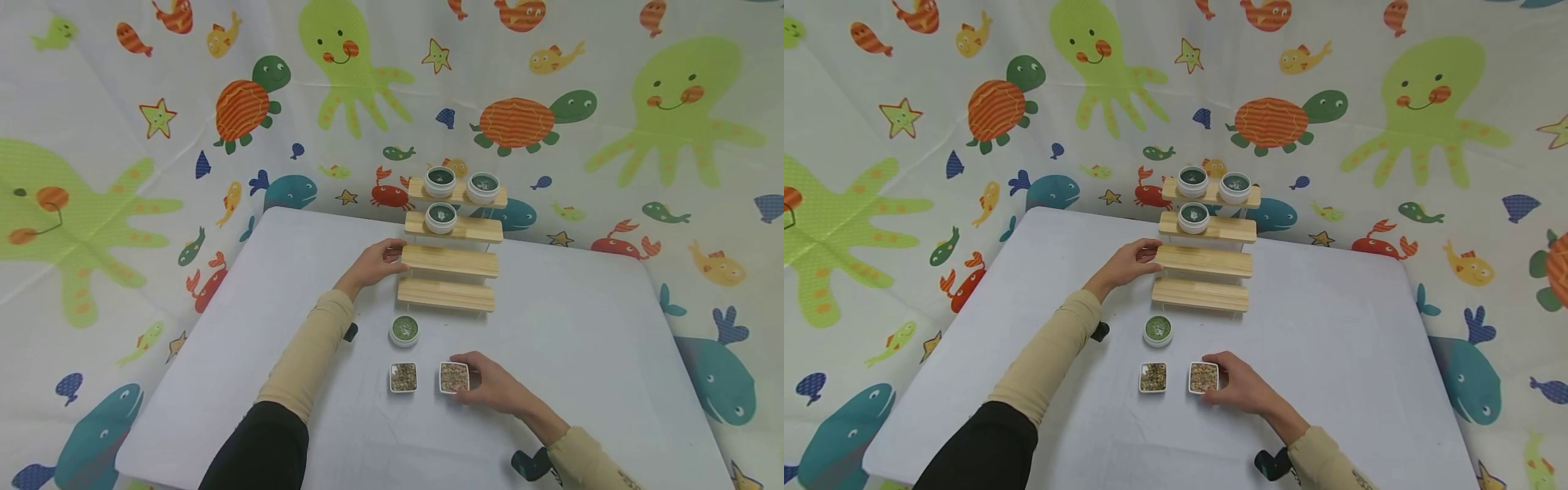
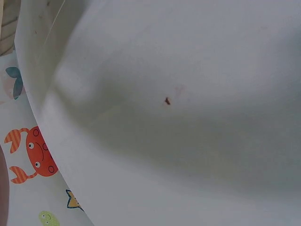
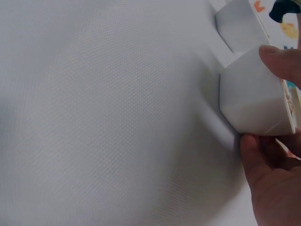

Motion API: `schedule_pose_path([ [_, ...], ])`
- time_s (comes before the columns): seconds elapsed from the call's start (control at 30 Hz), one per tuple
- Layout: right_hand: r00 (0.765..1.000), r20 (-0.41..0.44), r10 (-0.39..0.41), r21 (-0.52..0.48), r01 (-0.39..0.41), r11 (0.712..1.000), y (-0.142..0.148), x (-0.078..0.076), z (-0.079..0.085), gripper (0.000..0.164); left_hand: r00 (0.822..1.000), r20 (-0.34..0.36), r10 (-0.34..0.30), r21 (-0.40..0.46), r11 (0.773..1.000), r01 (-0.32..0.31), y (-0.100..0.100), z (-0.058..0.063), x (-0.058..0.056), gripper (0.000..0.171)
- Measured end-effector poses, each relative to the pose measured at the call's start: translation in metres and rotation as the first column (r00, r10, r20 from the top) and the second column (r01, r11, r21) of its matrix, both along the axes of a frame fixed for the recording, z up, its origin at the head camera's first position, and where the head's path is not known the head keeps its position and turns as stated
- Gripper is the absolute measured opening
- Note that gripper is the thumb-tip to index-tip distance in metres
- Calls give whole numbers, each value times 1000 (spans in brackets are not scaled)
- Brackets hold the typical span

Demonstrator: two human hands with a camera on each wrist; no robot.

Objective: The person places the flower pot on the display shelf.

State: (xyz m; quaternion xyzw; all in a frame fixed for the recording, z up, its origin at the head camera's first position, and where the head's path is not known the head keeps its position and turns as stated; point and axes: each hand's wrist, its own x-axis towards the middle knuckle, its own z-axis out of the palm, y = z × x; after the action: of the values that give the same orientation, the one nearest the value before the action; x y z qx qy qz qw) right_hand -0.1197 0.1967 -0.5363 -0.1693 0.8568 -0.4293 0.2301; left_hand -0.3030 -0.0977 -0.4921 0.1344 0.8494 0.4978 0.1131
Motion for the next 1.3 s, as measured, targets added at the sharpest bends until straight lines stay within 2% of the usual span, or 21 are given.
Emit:
schedule_pose_path([
  [0.23, 1000, -11, -9, -2, 9, 1000, -2, 2, -3, 67, 1000, 0, -4, -5, 1000, 4, -2, -1, 1, 63],
  [0.43, 995, 38, -92, -2, 92, 996, -6, 2, -2, 68, 1000, -2, -7, 3, 1000, 7, -3, -2, 2, 63],
  [0.7, 982, 42, -185, -3, 186, 983, -11, -5, 4, 68, 1000, -9, -8, 1, 1000, 8, -4, -2, 3, 63],
  [0.83, 973, 42, -227, -16, 227, 974, -12, -14, 12, 68, 1000, -12, -13, 1, 1000, 13, -5, -2, 3, 62],
  [1.03, 970, 9, -243, -52, 243, 969, -13, -31, 36, 67, 1000, -18, -17, 0, 1000, 17, -7, -3, 5, 62],
  [1.3, 955, -10, -295, -26, 295, 955, -11, -52, 62, 71, 1000, -16, -12, -3, 1000, 12, -7, -1, 7, 63],
])
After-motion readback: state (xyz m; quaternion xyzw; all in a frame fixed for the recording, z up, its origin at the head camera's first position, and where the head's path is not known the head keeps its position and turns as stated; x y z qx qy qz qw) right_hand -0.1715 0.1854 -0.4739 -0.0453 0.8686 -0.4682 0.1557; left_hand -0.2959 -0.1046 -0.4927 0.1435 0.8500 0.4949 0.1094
